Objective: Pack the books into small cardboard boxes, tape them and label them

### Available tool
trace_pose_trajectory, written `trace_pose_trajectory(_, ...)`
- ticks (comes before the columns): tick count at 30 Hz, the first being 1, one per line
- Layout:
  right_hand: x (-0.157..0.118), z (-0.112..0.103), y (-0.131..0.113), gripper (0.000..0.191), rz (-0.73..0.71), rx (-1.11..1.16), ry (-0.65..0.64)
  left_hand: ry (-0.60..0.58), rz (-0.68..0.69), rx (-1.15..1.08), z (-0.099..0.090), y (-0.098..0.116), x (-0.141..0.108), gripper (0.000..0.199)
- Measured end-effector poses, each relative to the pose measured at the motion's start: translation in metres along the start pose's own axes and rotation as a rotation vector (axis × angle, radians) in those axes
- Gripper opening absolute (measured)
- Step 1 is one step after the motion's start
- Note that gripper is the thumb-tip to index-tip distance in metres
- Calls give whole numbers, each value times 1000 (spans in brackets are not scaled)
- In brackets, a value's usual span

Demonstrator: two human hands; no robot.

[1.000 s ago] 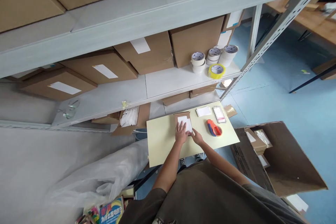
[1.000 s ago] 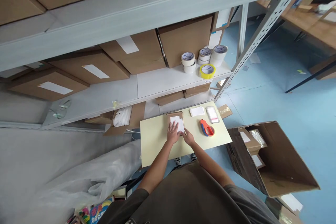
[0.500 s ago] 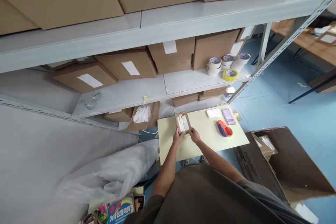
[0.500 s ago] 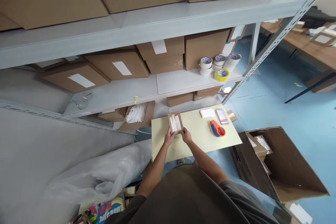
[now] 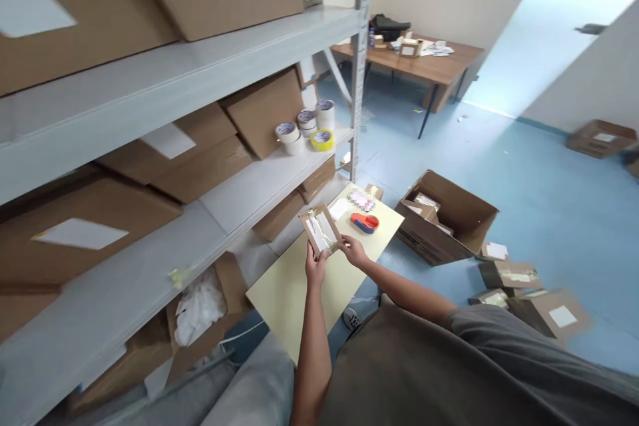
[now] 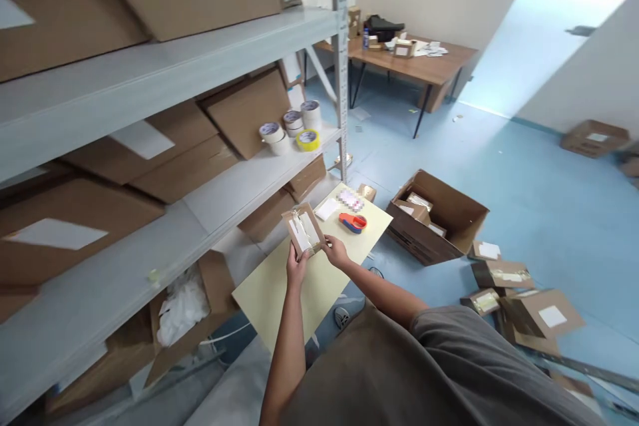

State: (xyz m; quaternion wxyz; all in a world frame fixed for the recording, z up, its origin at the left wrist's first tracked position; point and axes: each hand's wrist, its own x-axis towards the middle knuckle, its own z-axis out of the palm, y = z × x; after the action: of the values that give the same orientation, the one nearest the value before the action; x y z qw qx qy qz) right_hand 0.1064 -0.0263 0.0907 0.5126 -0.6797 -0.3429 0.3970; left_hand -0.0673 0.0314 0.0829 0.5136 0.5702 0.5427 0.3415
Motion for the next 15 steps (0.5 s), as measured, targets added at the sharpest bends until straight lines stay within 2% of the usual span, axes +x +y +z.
trace_pose_trajectory(4,14,-71,-5,35,2,129,171,-192,110,-9,67,46,19,89)
trace_pose_trajectory(7,22,-130,-1,34,-8,210,307,-338,159,-22,131,77,32,86)
trace_pose_trajectory(11,35,-218,15,37,22,289,461,-499,183,-26,233,109,45,82)
trace_pose_trajectory(15,50,-311,40,38,112,258,581,-626,174,4,343,128,51,76)
